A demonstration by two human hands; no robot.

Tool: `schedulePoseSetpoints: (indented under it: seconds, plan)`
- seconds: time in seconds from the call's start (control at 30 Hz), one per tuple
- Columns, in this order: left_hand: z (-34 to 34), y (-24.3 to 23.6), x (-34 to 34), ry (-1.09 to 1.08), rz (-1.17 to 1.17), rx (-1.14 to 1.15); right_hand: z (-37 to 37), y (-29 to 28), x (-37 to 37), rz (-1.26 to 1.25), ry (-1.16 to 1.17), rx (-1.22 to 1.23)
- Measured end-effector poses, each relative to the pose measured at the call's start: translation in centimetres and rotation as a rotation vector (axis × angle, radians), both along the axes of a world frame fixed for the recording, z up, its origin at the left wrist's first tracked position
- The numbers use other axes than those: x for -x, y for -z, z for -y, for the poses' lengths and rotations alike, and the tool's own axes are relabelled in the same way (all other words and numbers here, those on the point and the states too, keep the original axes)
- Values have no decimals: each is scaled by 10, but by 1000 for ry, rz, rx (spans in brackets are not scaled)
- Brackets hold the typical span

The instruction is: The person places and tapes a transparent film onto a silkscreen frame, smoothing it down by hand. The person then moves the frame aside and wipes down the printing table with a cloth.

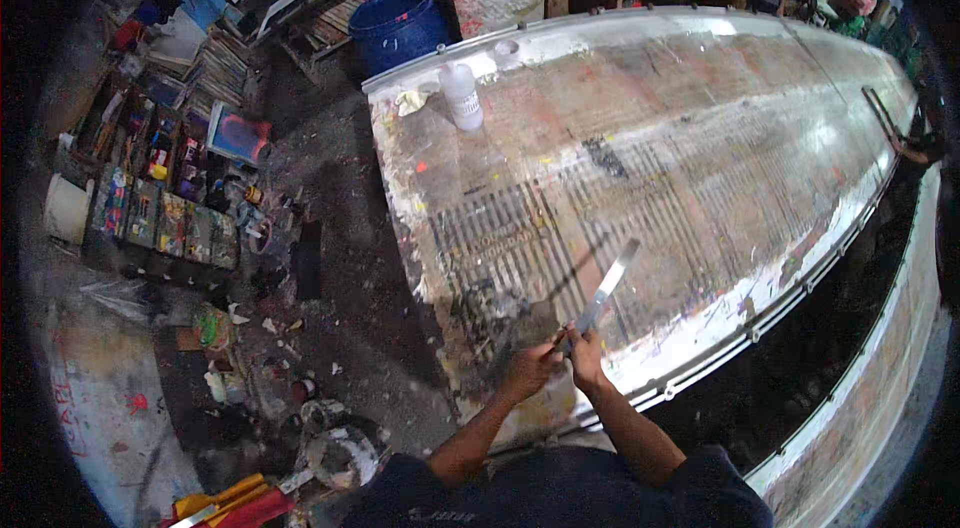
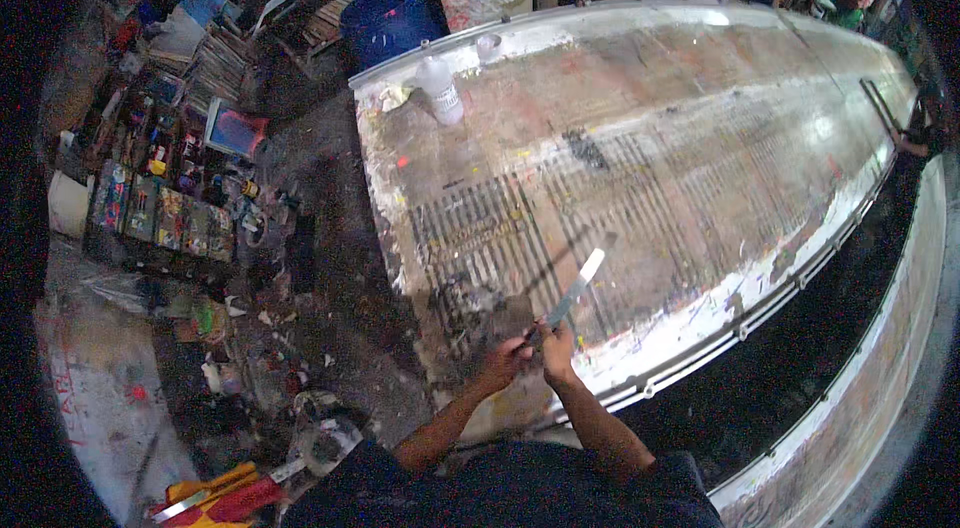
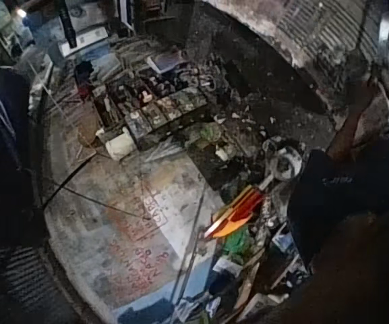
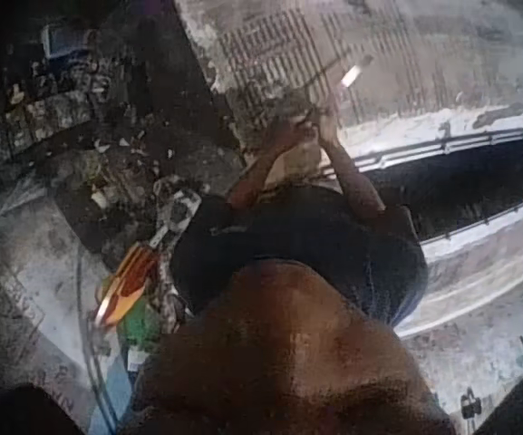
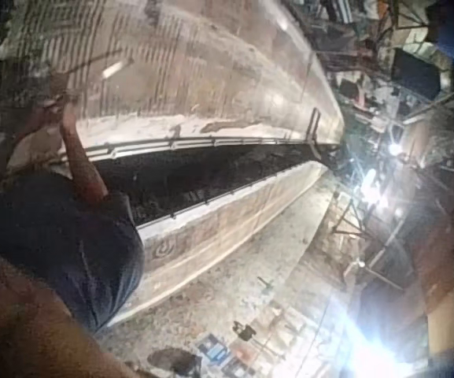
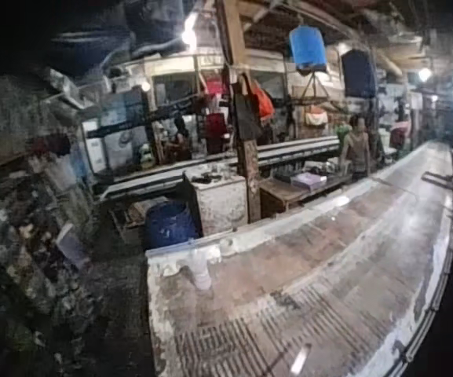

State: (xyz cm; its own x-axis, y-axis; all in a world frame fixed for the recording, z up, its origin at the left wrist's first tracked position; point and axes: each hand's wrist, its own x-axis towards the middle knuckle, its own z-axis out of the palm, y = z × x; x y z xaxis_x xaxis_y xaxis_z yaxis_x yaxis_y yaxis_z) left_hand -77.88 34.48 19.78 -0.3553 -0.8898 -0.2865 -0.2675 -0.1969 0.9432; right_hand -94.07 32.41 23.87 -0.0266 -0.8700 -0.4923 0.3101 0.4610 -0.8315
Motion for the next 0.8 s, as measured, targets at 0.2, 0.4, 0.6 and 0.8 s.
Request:
schedulePoseSetpoints:
  seconds: [0.2, 0.4, 0.6, 0.8]
  plan:
    - [189, 34, -115, -867, 477, 120, 209, 14, 40, -183, 177, 78]
    - [300, 4, -105, -1063, 857, -59, 374, 5, 21, 205, 47, 161]
    - [308, -5, -111, -836, 1062, -397, 199, 47, -35, -123, -438, 225]
    - [294, 11, -135, -879, 444, -234, -14, 31, -31, -91, -772, -148]
